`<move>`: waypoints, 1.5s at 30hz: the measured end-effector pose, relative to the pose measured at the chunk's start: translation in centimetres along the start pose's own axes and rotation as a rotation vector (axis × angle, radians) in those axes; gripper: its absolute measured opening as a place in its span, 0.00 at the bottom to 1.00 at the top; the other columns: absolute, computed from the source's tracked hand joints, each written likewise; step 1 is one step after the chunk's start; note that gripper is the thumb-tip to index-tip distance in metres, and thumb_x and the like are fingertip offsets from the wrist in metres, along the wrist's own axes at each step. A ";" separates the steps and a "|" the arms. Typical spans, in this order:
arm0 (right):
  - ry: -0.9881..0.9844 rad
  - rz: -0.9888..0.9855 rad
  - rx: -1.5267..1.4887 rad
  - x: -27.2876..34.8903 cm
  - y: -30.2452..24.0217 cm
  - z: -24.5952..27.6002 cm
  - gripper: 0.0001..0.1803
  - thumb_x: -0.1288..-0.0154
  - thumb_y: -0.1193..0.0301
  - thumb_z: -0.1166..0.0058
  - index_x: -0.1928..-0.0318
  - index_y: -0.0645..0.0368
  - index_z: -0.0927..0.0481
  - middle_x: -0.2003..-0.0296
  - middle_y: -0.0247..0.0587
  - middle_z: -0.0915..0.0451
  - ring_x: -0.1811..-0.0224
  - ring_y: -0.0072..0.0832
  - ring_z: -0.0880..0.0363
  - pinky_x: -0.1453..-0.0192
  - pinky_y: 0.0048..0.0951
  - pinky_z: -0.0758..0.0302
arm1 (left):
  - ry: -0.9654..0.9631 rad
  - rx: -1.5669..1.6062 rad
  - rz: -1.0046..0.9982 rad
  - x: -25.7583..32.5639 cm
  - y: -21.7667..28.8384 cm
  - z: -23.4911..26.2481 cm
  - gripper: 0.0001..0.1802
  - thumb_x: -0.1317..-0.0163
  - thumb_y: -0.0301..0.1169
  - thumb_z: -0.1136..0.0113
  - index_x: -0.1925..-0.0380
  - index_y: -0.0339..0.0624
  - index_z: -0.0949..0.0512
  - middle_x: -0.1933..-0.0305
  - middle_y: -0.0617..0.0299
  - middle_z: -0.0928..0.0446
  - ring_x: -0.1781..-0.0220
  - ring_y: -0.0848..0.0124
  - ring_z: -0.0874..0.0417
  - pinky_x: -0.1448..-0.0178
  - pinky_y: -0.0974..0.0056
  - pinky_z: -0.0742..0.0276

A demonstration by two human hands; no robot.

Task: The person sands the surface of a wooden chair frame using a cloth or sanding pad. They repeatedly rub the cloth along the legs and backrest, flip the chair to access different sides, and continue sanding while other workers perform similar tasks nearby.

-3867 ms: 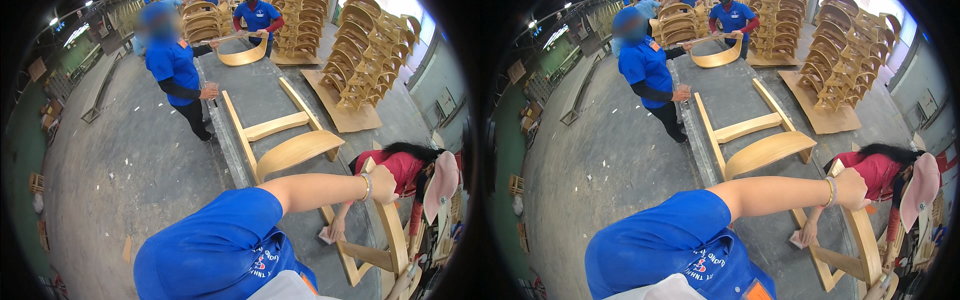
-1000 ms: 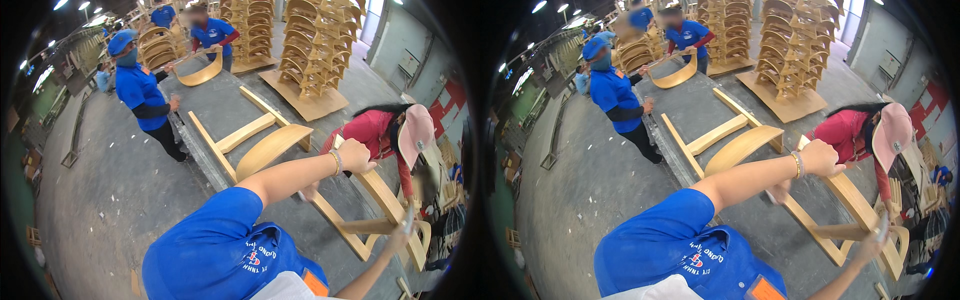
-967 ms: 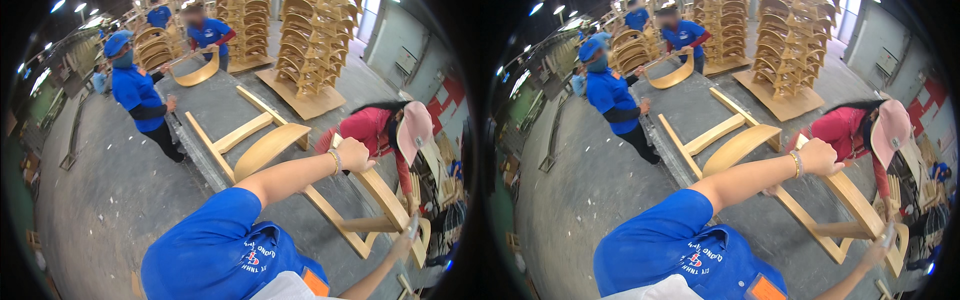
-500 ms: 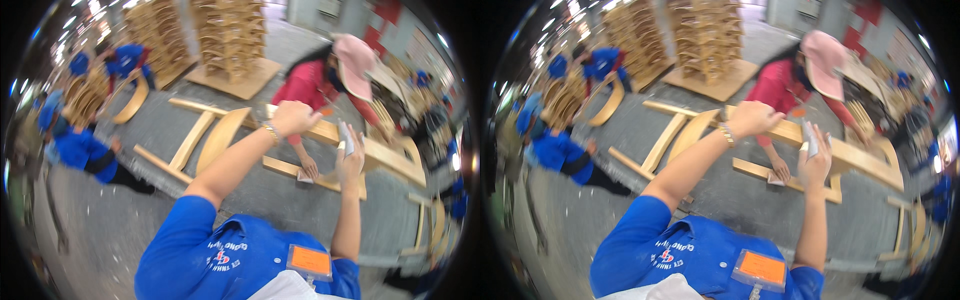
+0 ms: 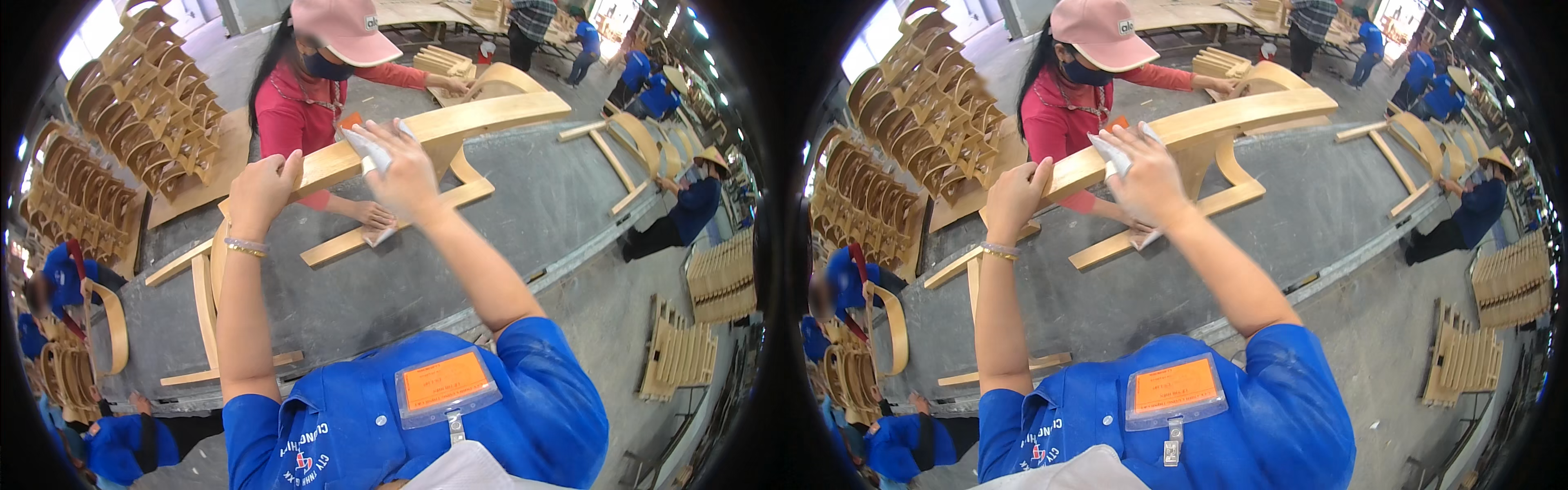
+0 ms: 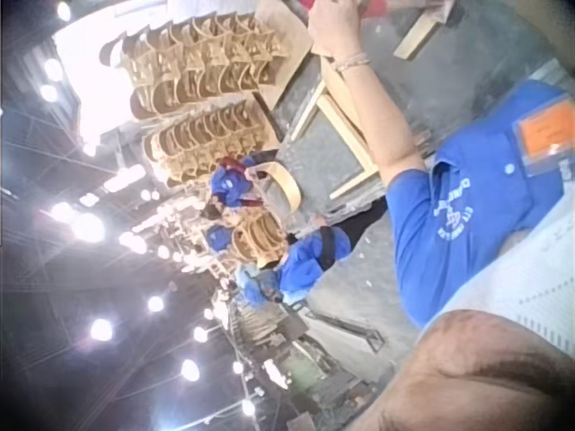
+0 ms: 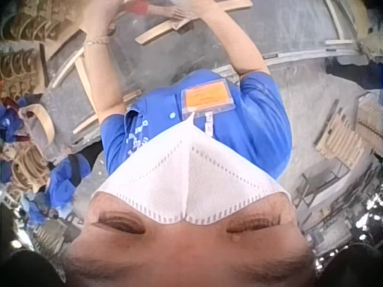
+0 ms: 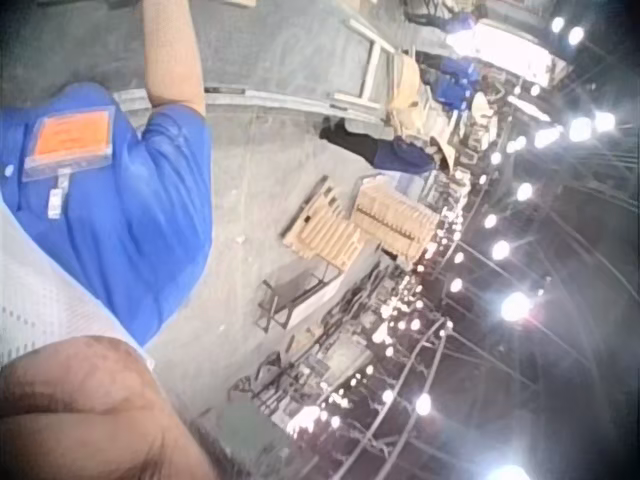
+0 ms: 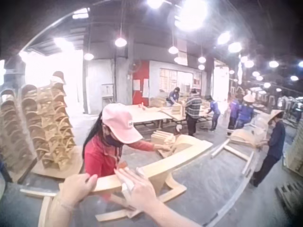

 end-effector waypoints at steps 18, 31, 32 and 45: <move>0.106 -0.084 0.094 1.4 17.3 9.0 0.25 0.29 0.68 0.47 0.33 0.52 0.18 0.36 0.47 0.18 0.34 0.44 0.21 0.23 0.48 0.30 | -0.060 0.016 0.050 -0.8 0.8 -0.1 0.32 0.23 0.59 0.51 0.62 0.40 0.14 0.63 0.43 0.15 0.58 0.44 0.15 0.54 0.48 0.22; 0.158 0.085 -0.050 -0.2 5.6 1.6 0.26 0.41 0.72 0.38 0.39 0.53 0.14 0.46 0.45 0.13 0.40 0.47 0.17 0.27 0.48 0.26 | -0.033 0.019 -0.116 -1.4 -0.8 0.5 0.29 0.27 0.58 0.46 0.55 0.41 0.15 0.65 0.44 0.16 0.59 0.45 0.15 0.52 0.48 0.21; 0.145 0.100 -0.051 -0.4 6.6 2.8 0.27 0.40 0.72 0.39 0.38 0.52 0.15 0.46 0.45 0.13 0.40 0.47 0.17 0.27 0.48 0.26 | -0.031 -0.041 -0.187 -0.4 -1.6 1.3 0.28 0.30 0.57 0.40 0.53 0.40 0.16 0.62 0.45 0.16 0.57 0.45 0.15 0.51 0.50 0.21; 0.231 -0.005 -0.172 -1.3 -5.3 -3.3 0.27 0.41 0.72 0.40 0.39 0.51 0.14 0.44 0.42 0.13 0.45 0.41 0.15 0.29 0.47 0.24 | -0.018 0.108 -0.286 2.4 -6.7 1.2 0.32 0.46 0.38 0.19 0.46 0.35 0.22 0.51 0.50 0.19 0.48 0.53 0.18 0.42 0.54 0.23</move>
Point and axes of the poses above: each hand's wrist, its own x-axis away from the middle knuckle, its own z-axis out of the back of the hand, y = z × x, the point moved 1 cm from there along -x, towards the middle knuckle
